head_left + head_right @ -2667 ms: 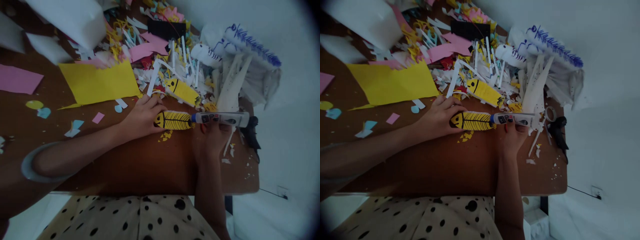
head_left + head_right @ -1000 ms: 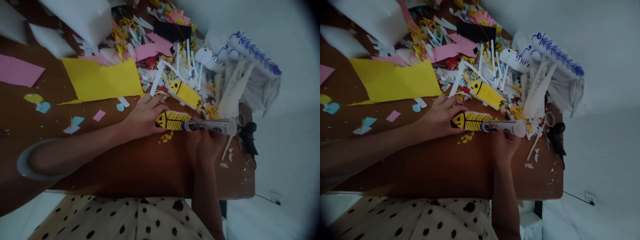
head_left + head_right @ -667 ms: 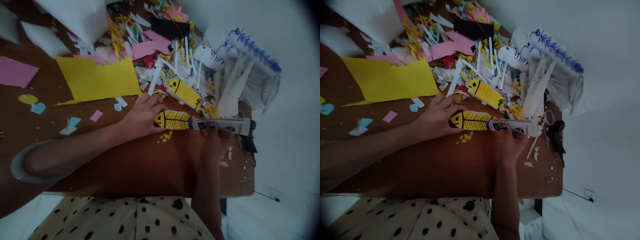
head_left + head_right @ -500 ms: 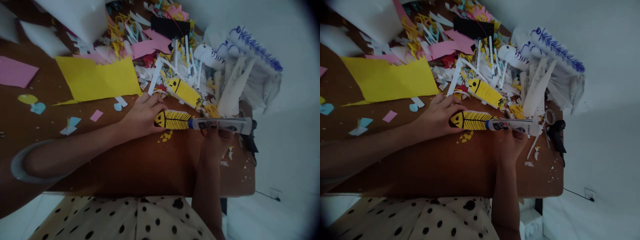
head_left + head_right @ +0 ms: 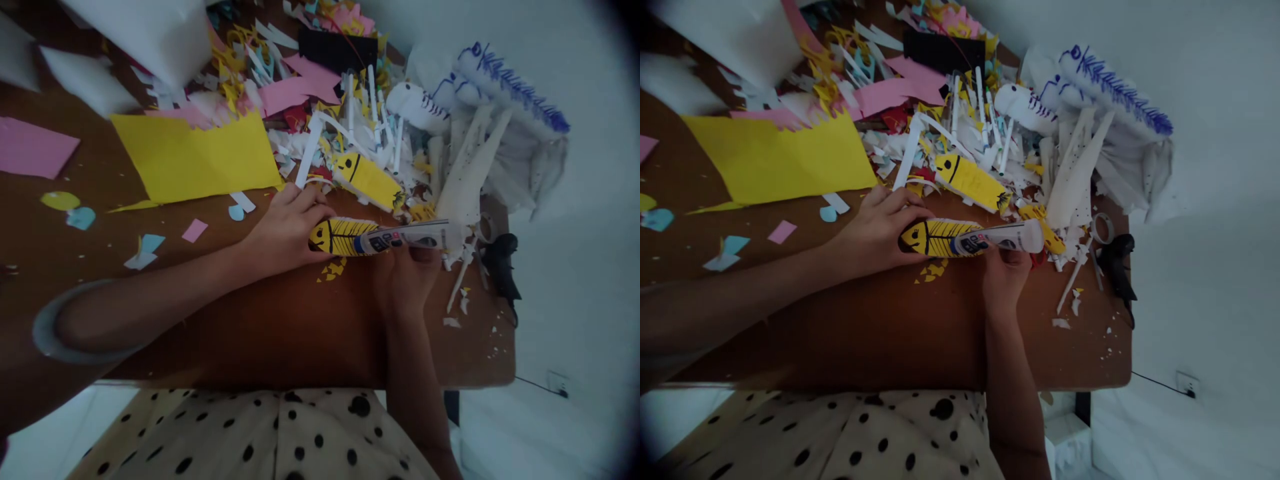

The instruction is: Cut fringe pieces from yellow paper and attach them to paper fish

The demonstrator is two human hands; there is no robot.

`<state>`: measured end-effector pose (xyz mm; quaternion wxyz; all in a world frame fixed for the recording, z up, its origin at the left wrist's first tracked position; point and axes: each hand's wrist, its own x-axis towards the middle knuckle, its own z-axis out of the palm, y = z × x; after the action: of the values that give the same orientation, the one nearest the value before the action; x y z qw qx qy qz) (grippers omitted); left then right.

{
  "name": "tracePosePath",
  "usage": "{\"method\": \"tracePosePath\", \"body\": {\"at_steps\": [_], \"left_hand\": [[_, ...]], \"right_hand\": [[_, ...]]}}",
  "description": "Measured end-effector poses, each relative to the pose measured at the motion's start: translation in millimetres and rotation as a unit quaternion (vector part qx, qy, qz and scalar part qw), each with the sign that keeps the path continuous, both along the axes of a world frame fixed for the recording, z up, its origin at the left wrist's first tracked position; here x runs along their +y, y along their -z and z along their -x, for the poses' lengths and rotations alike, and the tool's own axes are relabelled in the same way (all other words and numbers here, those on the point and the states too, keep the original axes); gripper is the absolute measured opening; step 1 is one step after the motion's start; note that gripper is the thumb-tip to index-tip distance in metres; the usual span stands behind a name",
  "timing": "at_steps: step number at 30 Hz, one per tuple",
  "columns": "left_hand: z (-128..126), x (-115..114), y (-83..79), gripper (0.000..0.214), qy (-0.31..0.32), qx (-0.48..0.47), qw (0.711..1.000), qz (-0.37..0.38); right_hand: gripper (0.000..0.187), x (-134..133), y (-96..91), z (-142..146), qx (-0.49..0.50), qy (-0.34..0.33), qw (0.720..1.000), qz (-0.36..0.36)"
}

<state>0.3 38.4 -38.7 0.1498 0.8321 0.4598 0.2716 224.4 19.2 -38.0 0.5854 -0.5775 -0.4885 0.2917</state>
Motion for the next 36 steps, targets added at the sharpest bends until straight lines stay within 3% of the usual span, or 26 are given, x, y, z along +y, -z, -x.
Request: {"method": "tracePosePath", "body": {"at_steps": [7,16,21,28,36], "left_hand": [[0,1,2.3,0.053,0.0,-0.007,1.0,-0.012],[2,-2,-5.3,0.049,0.009,0.017,1.0,-0.002],[2,-1,-3.8,0.05,0.01,0.015,1.0,-0.005],[0,1,1.7,0.051,0.006,-0.009,1.0,0.004],[0,1,-0.6,0.053,0.006,0.0,1.0,0.004]], "right_hand": [[0.018,4,-15.3,-2,-0.019,0.051,0.998,-0.015],[0.015,8,-19.9,-29,0.004,0.066,0.996,-0.062],[0.023,2,-28.0,-18,0.039,0.061,0.995,-0.064],[0.009,-6,-15.8,13,0.017,0.026,0.999,-0.009],[0.015,-2,-8.8,5,-0.026,0.009,1.0,-0.002]]}}
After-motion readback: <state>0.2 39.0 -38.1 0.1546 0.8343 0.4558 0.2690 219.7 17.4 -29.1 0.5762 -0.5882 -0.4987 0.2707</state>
